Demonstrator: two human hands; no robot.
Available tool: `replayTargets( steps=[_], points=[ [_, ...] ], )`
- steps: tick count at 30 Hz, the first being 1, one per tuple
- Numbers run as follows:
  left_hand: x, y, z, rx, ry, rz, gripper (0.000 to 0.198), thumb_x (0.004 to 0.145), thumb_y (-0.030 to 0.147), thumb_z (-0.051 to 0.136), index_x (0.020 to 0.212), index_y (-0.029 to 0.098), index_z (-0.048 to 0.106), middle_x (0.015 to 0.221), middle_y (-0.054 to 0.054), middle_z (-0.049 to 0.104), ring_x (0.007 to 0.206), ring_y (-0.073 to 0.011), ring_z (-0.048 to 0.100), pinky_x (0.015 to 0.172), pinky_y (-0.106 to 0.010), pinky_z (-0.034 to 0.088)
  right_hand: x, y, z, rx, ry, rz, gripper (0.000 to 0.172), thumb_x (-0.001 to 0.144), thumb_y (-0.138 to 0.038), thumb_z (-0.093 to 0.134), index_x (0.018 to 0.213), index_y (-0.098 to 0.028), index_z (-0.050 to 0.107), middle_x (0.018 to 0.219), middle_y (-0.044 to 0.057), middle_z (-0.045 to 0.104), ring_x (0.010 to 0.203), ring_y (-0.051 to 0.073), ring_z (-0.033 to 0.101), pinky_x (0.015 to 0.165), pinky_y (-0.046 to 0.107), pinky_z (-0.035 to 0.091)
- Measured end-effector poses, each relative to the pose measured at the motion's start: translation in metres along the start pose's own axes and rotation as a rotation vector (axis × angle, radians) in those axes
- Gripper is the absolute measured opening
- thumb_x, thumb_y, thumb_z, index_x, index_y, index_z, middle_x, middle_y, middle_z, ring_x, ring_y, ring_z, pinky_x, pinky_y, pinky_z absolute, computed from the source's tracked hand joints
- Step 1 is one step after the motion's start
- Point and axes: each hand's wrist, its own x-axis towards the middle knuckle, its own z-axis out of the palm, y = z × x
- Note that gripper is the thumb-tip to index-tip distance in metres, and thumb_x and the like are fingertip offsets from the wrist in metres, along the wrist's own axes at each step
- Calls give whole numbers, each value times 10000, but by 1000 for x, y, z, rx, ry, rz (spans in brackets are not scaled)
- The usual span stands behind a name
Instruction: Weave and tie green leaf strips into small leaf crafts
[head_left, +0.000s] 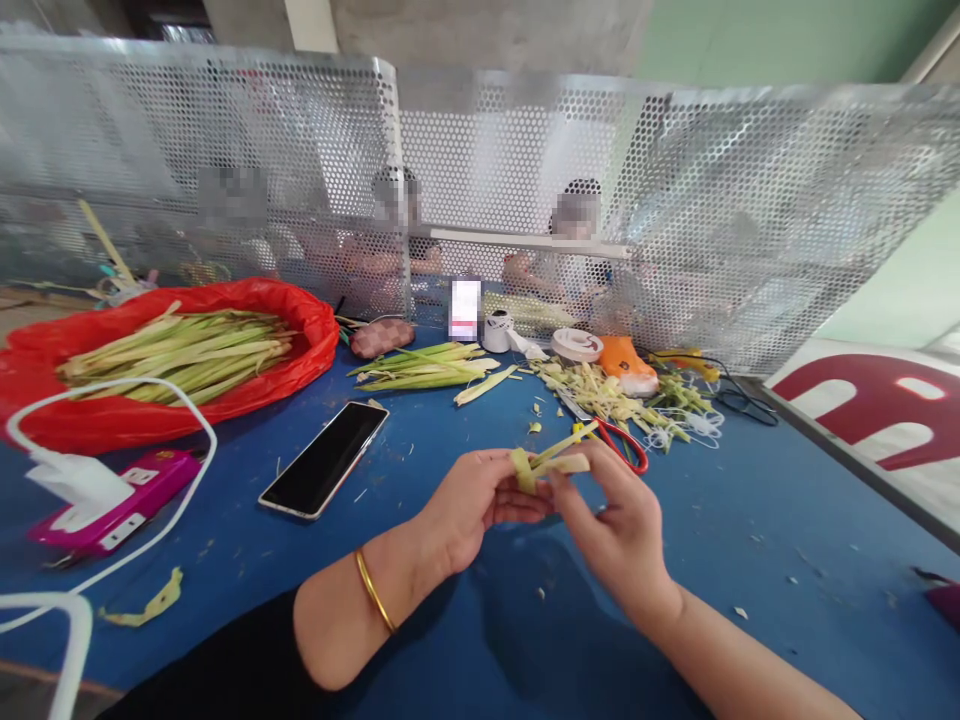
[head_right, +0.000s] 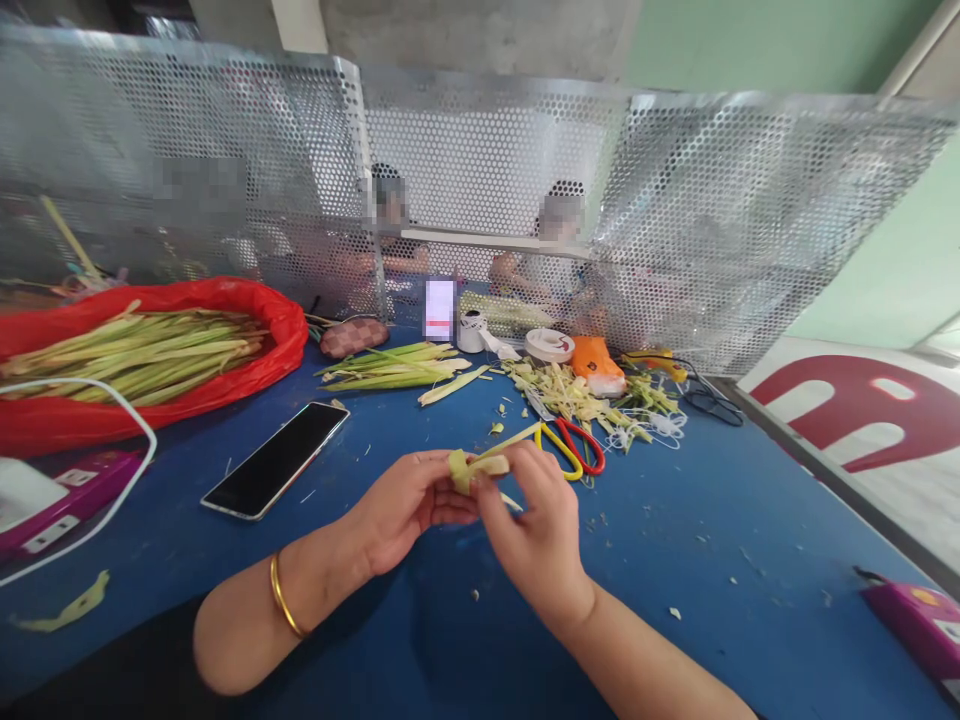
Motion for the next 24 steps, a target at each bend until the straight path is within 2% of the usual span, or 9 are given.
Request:
replayTargets(
  steps=[3,6,10,13,15,18,21,23,24],
  points=[
    [1,1,-1,29,18,40,199,801,237,540,847,105,681,743,-89,706,643,-155,670,660,-262,530,3,7,4,251,-12,385,101,832,-263,575,763,-204,620,754,24,657,715,178,585,669,295,457],
    [2,0,-2,36,22,50,211,804,213,504,829,94,677,738,-104,711,625,-156,671,647,-260,533,2,13,9,370,-67,536,148,817,-325,590,748,-195,601,719,13,638,683,169,558,633,277,439],
    [1,0,-4,5,-36,95,253,792,233,472,857,97,675,759,-112,715,653,-173,676,695,-300,541,1,15,10,321,-63,549,218,812,-371,590,689,-201,528,640,-20,551,619,142,483,580,260,391],
    [0,1,-3,62,-46,115,202,757,260,577,850,109,674,740,-74,696,640,-151,650,714,-297,533,3,15,9,316,-71,553,220,805,-368,586,685,-203,504,630,-23,535,606,136,470,568,260,386],
    [0,1,-2,155,1,125,170,741,272,636,805,118,667,690,-39,666,568,-113,597,642,-254,506,4,14,9,335,-83,567,219,801,-374,586,691,-204,501,614,-25,538,588,134,481,557,262,395],
    [2,2,-1,250,101,192,167,770,288,616,744,127,654,619,-7,624,464,-59,467,492,-186,372,5,11,10,425,-116,633,211,793,-393,597,759,-206,505,627,-24,581,560,137,538,531,260,423],
    [4,4,-3,233,191,261,182,776,294,609,702,132,644,599,1,607,464,-41,377,463,-179,272,3,8,11,518,-168,747,186,798,-357,583,814,-217,462,703,-9,651,529,139,600,518,263,456],
    [5,5,-5,172,228,245,176,761,297,621,687,139,638,610,6,600,483,-43,361,474,-186,262,1,7,11,530,-225,692,120,825,-292,545,822,-223,447,764,5,676,571,145,634,563,277,495],
    [6,6,-6,130,241,221,163,749,296,629,689,144,638,615,11,592,490,-44,361,479,-189,259,0,7,10,502,-265,592,59,843,-248,517,849,-223,464,822,19,685,644,154,655,614,289,515]
  ],
)
